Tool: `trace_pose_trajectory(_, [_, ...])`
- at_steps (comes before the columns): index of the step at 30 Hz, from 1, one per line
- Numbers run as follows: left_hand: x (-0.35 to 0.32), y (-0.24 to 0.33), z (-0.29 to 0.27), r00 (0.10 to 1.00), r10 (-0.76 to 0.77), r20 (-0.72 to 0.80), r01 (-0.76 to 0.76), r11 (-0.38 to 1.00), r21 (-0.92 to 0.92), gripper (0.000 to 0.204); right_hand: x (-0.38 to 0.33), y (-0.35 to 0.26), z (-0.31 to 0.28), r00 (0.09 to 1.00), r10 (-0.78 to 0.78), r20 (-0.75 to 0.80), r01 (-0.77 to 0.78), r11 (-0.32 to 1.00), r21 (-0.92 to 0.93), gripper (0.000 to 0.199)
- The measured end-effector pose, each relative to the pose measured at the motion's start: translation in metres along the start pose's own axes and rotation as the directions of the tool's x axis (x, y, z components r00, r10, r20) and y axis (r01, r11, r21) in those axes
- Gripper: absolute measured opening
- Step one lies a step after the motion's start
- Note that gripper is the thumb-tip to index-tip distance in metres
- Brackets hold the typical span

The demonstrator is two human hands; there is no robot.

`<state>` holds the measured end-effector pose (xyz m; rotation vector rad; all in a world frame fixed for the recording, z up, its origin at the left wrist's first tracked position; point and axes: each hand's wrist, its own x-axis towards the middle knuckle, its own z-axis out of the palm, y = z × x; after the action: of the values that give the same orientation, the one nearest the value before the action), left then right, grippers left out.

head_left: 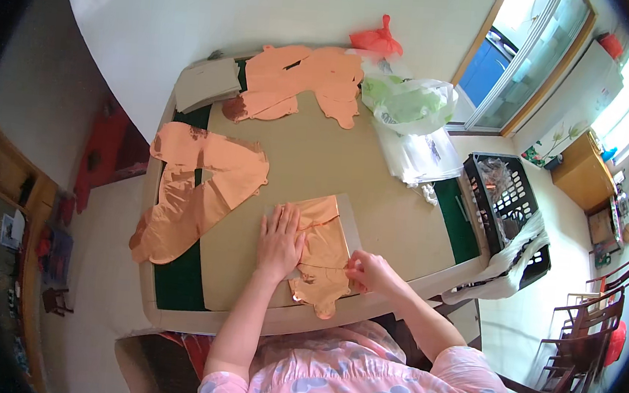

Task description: Folding and organizing large rose gold foil balloons on a table.

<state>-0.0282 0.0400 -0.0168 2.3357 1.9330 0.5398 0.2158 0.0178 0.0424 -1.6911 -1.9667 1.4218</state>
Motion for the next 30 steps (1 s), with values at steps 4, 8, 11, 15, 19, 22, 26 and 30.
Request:
trace_pose_trajectory(4, [-0.001,0.001,-0.003,1.0,-0.002,0.001,0.002,1.0,0.0,0.056,0.006,0.004,-0.014,0.988,-0.036,-0.149,0.047,0.996,0.071,0.014])
trace_pose_trajectory(8, [0.001,0.004,-0.003,1.0,0.018,-0.014,-0.018,1.0,-0.005,0.056,0.04,0.003,-0.008,0.911,-0.175,-0.374,0.164,0.984,-0.062,0.016])
trace_pose_trajectory(11, [-0.001,0.002,-0.002,0.999,0.022,-0.025,-0.022,1.0,0.004,0.056,0.053,-0.007,0.002,0.925,-0.153,-0.349,0.171,0.985,0.02,0.017])
trace_pose_trajectory(15, [-0.001,0.001,0.002,1.0,0.018,-0.021,-0.018,1.0,0.007,0.057,0.062,-0.007,-0.002,0.966,-0.028,-0.257,0.079,0.978,0.194,0.018])
trace_pose_trajectory(19, [0.001,0.003,0.005,1.0,0.011,-0.018,-0.012,0.999,-0.036,0.058,0.07,0.008,-0.003,0.961,-0.113,-0.251,0.049,0.967,-0.251,0.021])
trace_pose_trajectory(22, [-0.003,-0.001,0.004,1.0,-0.015,-0.013,0.015,0.999,-0.042,0.058,0.048,-0.016,-0.012,0.995,0.067,-0.067,-0.079,0.977,-0.2,0.023])
trace_pose_trajectory(26, [-0.001,0.003,0.0,1.0,-0.009,-0.023,0.008,0.999,-0.04,0.057,0.022,0.013,-0.005,0.991,-0.045,-0.124,0.016,0.976,-0.219,0.022])
trace_pose_trajectory(30, [-0.001,0.001,-0.002,1.0,0.004,-0.003,-0.004,1.0,-0.026,0.057,0.014,0.018,-0.011,0.993,-0.099,-0.063,0.086,0.98,-0.179,0.023])
